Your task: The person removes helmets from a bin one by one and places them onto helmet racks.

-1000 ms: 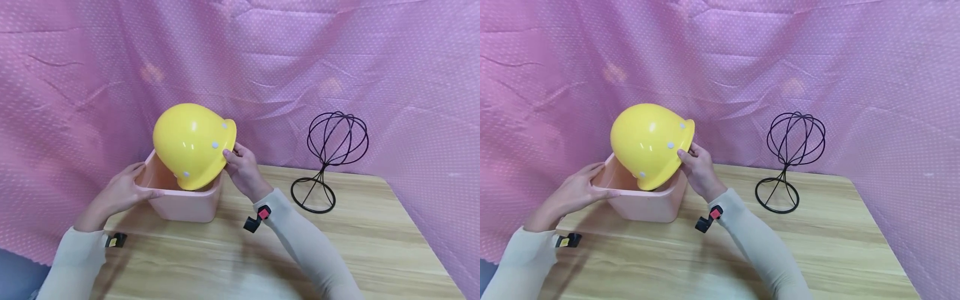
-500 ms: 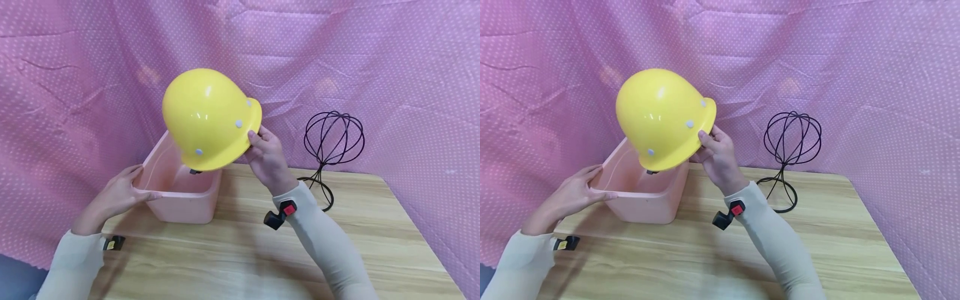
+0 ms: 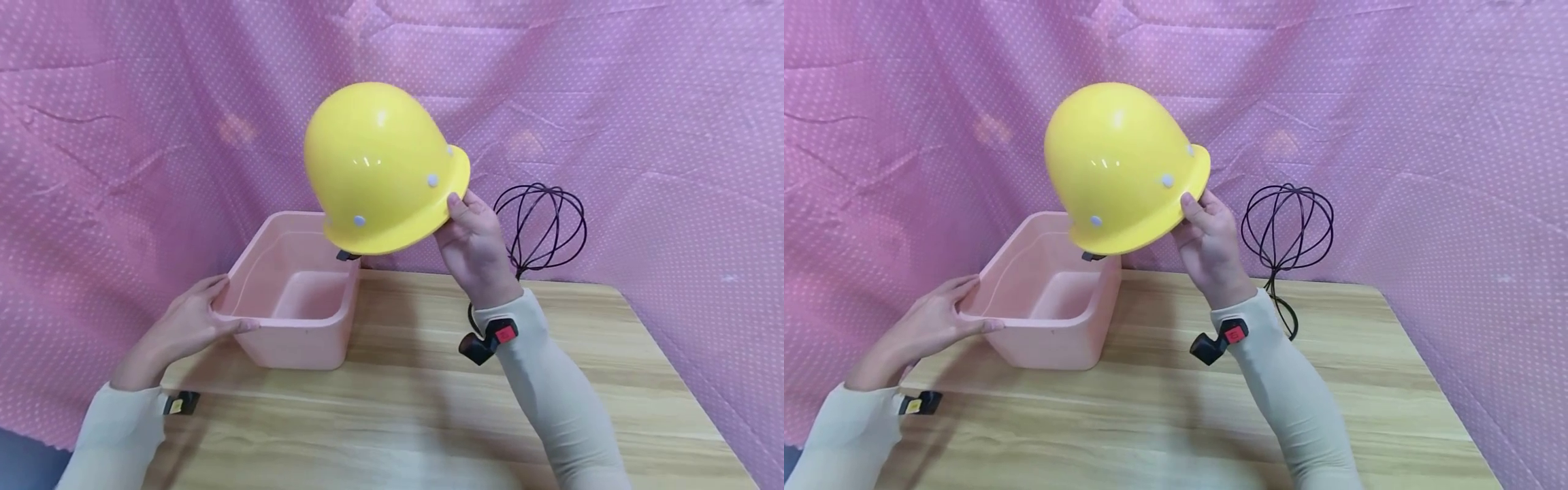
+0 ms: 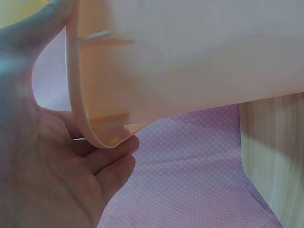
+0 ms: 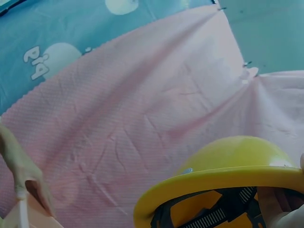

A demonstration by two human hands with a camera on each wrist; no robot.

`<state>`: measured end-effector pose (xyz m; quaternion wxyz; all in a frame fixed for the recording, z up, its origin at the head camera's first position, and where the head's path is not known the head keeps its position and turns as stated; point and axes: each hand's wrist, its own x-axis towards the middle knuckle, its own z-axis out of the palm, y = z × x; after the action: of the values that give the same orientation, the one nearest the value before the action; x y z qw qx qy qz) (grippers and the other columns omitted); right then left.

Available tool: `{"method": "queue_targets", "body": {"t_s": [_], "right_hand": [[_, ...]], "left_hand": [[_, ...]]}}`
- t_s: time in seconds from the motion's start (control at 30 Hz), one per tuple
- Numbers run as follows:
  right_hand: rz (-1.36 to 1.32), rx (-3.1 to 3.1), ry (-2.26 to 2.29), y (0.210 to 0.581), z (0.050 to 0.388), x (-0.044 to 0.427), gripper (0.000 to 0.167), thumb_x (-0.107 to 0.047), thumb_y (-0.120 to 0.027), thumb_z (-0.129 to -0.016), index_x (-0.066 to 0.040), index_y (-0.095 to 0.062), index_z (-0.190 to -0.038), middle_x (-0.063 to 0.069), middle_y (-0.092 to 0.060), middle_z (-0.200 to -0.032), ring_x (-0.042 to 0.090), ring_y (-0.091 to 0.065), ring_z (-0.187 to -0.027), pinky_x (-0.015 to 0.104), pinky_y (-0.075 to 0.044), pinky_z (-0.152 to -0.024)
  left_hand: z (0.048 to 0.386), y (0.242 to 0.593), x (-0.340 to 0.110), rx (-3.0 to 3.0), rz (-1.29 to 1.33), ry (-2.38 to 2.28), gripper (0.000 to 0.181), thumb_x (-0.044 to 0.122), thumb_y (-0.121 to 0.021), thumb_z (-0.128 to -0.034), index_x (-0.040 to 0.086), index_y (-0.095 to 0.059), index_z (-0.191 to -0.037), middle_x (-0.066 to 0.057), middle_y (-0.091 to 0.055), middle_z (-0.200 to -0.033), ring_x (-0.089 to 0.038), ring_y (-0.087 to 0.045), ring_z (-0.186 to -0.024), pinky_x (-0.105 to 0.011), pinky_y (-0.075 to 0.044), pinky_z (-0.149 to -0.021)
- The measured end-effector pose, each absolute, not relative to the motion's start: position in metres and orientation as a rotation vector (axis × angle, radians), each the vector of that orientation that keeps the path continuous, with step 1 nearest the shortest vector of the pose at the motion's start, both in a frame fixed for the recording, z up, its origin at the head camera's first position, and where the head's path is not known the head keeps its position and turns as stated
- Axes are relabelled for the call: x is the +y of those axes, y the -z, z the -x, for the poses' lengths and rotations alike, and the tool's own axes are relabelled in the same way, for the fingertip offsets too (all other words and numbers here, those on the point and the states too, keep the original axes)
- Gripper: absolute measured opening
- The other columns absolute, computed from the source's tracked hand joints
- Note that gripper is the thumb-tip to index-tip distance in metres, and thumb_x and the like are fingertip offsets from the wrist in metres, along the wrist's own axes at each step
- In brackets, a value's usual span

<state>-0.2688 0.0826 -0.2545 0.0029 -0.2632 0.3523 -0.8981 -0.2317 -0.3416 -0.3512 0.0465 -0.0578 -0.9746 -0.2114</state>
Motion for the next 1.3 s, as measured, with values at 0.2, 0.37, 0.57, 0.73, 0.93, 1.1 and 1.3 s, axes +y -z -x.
{"method": "queue_targets", "body": {"t_s": [0.2, 0.37, 0.57, 0.73, 0.93, 1.1, 1.3], "right_hand": [[0.817, 0.987, 2.886, 0.252, 0.271, 0.101, 0.046, -0.007, -0.047, -0.106, 0.005, -0.04, -0.15, 0.013, -0.055, -0.149, 0.02, -0.057, -0.136, 0.031, -0.048, -0.113], [0.798, 0.812, 2.934, 0.251, 0.274, 0.118, 0.036, -0.002, -0.052, -0.102, 0.005, -0.052, -0.137, 0.014, -0.068, -0.13, 0.011, -0.067, -0.088, 0.014, -0.056, -0.074], [0.855, 0.754, 2.991, 0.25, 0.275, 0.138, 0.038, -0.002, -0.05, -0.103, 0.007, -0.048, -0.14, 0.017, -0.067, -0.131, 0.019, -0.07, -0.099, 0.022, -0.057, -0.087], [0.862, 0.648, 3.071, 0.249, 0.277, 0.156, 0.044, 0.001, -0.05, -0.1, 0.008, -0.044, -0.143, 0.019, -0.064, -0.133, 0.028, -0.065, -0.122, 0.035, -0.049, -0.11], [0.718, 0.429, 3.185, 0.251, 0.278, 0.18, 0.054, 0.009, -0.054, -0.094, 0.007, -0.042, -0.146, 0.022, -0.062, -0.135, 0.033, -0.064, -0.123, 0.037, -0.046, -0.116], [0.673, 0.347, 3.239, 0.255, 0.277, 0.198, 0.056, 0.01, -0.053, -0.095, 0.004, -0.041, -0.149, 0.02, -0.057, -0.145, 0.032, -0.058, -0.133, 0.038, -0.041, -0.12], [0.601, 0.254, 3.288, 0.263, 0.278, 0.216, 0.055, 0.009, -0.052, -0.095, 0.002, -0.042, -0.149, 0.02, -0.058, -0.143, 0.032, -0.055, -0.137, 0.04, -0.041, -0.121]], "left_hand": [[0.231, 0.353, -0.342, -2.963, 0.188, 0.636, 0.122, 0.069, -0.075, -0.0773, -0.012, -0.027, -0.154, -0.033, -0.028, -0.16, -0.057, -0.028, -0.146, -0.072, -0.027, -0.116], [0.233, 0.352, -0.342, -2.959, 0.19, 0.646, 0.122, 0.069, -0.076, -0.0766, -0.012, -0.027, -0.154, -0.035, -0.028, -0.16, -0.059, -0.028, -0.145, -0.072, -0.027, -0.115], [0.235, 0.352, -0.342, -2.955, 0.203, 0.636, 0.121, 0.068, -0.076, -0.077, -0.012, -0.028, -0.154, -0.035, -0.029, -0.159, -0.058, -0.029, -0.145, -0.072, -0.028, -0.115], [0.235, 0.352, -0.344, -2.953, 0.216, 0.613, 0.119, 0.069, -0.075, -0.078, -0.012, -0.029, -0.153, -0.033, -0.03, -0.16, -0.057, -0.029, -0.145, -0.073, -0.028, -0.114], [0.236, 0.352, -0.345, -2.958, 0.218, 0.587, 0.118, 0.068, -0.074, -0.0789, -0.012, -0.03, -0.153, -0.032, -0.03, -0.16, -0.058, -0.029, -0.145, -0.074, -0.028, -0.114], [0.237, 0.351, -0.346, -2.962, 0.222, 0.582, 0.119, 0.068, -0.074, -0.0784, -0.012, -0.029, -0.153, -0.034, -0.03, -0.159, -0.058, -0.03, -0.144, -0.074, -0.028, -0.113], [0.237, 0.351, -0.346, -2.953, 0.234, 0.565, 0.117, 0.067, -0.074, -0.0789, -0.012, -0.03, -0.153, -0.035, -0.032, -0.158, -0.058, -0.032, -0.143, -0.073, -0.029, -0.112]]}}
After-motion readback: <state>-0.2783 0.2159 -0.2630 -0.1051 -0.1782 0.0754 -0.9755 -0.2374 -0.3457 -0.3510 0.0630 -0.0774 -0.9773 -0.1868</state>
